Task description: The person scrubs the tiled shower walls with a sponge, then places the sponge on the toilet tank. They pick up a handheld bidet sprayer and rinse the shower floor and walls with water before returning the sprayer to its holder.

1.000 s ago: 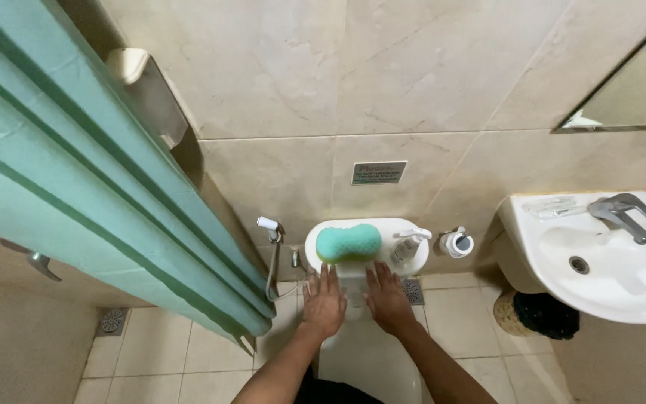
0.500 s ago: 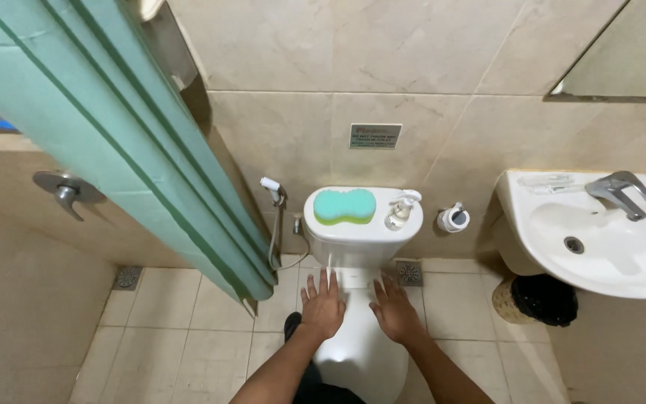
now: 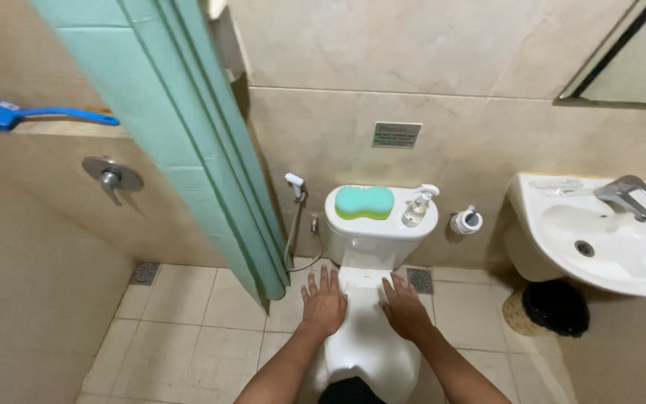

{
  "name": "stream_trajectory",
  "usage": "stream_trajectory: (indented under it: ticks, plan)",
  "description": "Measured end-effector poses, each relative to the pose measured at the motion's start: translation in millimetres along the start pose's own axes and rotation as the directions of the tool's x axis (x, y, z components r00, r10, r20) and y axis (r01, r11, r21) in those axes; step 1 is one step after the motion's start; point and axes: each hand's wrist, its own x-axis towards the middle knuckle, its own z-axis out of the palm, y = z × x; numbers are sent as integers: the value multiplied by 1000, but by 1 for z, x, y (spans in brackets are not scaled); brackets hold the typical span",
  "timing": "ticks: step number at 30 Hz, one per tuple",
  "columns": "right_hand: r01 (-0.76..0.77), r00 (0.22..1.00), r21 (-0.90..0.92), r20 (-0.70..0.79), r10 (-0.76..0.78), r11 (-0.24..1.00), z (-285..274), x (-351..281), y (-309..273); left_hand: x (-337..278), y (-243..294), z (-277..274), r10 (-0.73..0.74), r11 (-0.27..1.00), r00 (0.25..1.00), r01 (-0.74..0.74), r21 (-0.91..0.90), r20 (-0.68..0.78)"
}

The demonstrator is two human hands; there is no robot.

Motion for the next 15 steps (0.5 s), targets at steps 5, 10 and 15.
stream_trajectory:
  ticks: [5,10,15]
  plan:
    - [-9,1000,59,19,8,998,-18,14,-42,-19,-40,-9,-18,1000,996,16,-26,-85]
    - [48,997,87,62,-53,995,-26,12,-93,-46,-85,-12,-53,998,988,49,-37,-142]
    - [55,990,47,128,-61,997,-13,9,-132,-97,-121,-26,-161,985,975,149,-86,-154]
